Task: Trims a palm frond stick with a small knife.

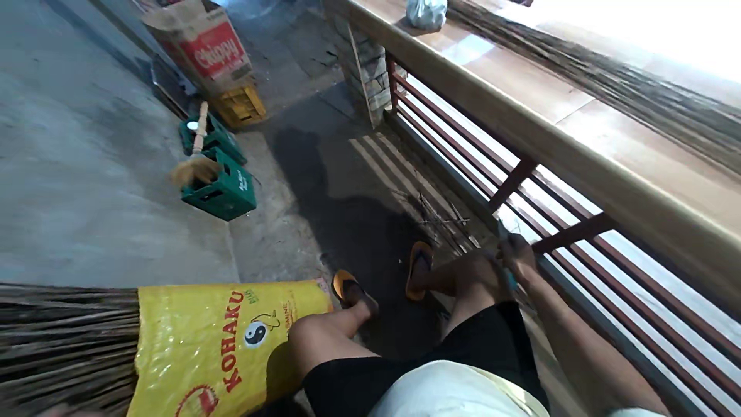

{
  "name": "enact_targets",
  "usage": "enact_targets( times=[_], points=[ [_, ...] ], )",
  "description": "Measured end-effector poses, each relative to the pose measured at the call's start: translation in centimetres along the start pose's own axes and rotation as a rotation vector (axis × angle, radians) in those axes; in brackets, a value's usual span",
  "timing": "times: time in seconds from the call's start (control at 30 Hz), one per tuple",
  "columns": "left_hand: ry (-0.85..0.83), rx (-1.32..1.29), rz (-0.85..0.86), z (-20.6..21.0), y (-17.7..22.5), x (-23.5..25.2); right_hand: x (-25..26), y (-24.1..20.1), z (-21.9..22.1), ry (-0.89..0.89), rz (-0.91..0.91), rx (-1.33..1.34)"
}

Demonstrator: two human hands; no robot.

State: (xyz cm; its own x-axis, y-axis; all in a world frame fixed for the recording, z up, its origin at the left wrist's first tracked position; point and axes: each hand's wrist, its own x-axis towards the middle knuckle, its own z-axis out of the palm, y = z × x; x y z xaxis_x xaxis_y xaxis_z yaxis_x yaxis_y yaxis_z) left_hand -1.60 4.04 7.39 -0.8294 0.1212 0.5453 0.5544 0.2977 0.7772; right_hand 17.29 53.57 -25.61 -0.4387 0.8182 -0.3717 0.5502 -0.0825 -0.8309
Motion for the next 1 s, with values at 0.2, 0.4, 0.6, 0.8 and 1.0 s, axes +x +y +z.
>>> enact_targets(
  times=[0.2,0.4,0.6,0.8,1.0],
  points=[
    [-0.383,0.079,-0.438,6.6,-7.5,-7.6,-8.9,-5.2,5.8,-0.433,-0.225,0.365],
    [-0.423,-0.204,-0.774,12.1,-11.0,-16.1,-16.7,-9.0,11.3,-1.003,-0.189,0.369],
    [-0.43,-0.348,-0.896,12.1,-10.7,-18.2,-19.6,-9.9,15.3,-1.321,-0.192,0.407],
    [-0.448,-0.433,-0.957,11.4,-10.9,-18.6,-20.4,-9.9,16.2,-1.386,-0.129,0.415],
    [-0.566,-0.613,-1.123,10.3,-11.0,-18.5,-18.1,-11.4,14.5,-1.297,-0.022,0.459]
  ],
)
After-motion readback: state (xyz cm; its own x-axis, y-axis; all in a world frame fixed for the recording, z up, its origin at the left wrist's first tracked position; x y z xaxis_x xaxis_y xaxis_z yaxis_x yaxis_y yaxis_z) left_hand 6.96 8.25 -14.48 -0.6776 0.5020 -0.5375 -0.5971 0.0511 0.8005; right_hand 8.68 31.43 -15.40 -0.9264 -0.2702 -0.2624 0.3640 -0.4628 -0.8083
